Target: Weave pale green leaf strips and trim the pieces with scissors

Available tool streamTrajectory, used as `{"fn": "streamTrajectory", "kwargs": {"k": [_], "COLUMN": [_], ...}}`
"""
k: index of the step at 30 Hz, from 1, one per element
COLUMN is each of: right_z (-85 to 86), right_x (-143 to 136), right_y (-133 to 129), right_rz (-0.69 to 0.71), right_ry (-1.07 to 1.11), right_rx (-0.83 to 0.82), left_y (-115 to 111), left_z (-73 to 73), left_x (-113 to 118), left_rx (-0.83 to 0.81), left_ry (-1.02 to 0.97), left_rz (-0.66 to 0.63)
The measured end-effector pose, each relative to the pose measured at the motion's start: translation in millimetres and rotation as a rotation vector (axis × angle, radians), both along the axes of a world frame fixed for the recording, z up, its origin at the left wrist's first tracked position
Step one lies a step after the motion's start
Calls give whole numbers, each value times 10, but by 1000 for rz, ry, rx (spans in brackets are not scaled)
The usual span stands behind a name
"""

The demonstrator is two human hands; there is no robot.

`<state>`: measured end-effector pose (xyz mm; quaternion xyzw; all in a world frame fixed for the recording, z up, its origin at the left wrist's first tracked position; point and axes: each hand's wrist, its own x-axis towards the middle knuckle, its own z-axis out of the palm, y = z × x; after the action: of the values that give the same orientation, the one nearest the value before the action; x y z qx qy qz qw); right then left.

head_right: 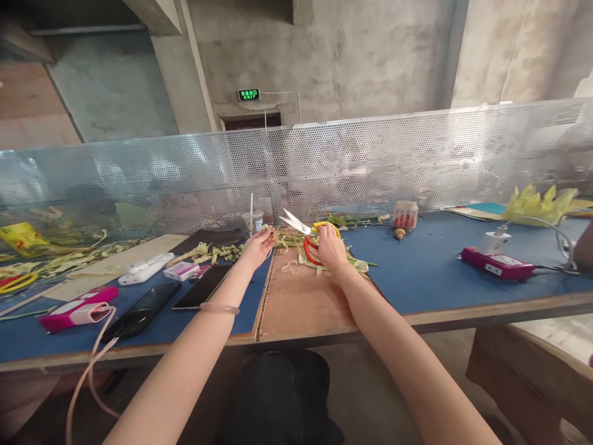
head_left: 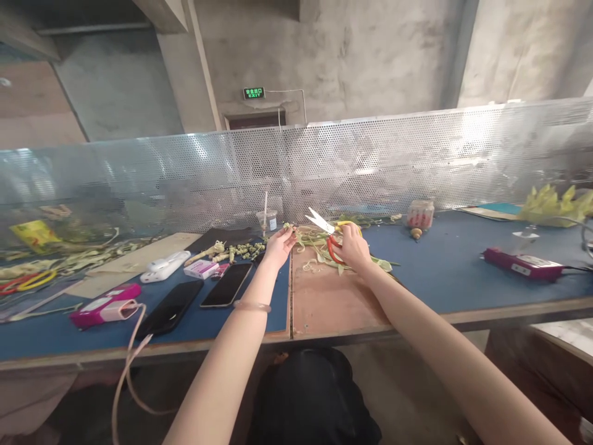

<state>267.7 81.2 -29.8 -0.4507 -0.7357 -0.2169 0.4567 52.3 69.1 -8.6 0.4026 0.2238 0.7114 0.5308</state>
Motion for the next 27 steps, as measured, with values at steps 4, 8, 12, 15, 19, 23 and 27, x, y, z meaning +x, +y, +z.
{"fn": "streamTrajectory", "kwargs": {"k": [4, 8, 12, 15, 19, 23, 27], "right_z": [32, 56, 47, 43, 48, 44, 34], "right_x": [-2, -34, -62, -53, -25, -22, -33], "right_y": [-62, -131, -143, -130, -118, -114, -106], "right_rz": [-15, 29, 17, 3, 1, 4, 2], "right_ry": [-173, -297, -338, -339, -353, -378, -379], "right_rx": [-41, -50, -67, -68, -68, -75, -44], "left_y": [-4, 6, -5, -17, -14, 3, 5], "left_z": [17, 29, 39, 46, 46, 32, 24], "left_x": [10, -2, -10, -9, -14, -19, -15], "left_rx": [-20, -30, -24, -35, -47, -45, -42], "left_ry": [-35, -45, -8, -27, -47, -38, -42], "left_rz": [57, 83, 74, 75, 79, 74, 62]}}
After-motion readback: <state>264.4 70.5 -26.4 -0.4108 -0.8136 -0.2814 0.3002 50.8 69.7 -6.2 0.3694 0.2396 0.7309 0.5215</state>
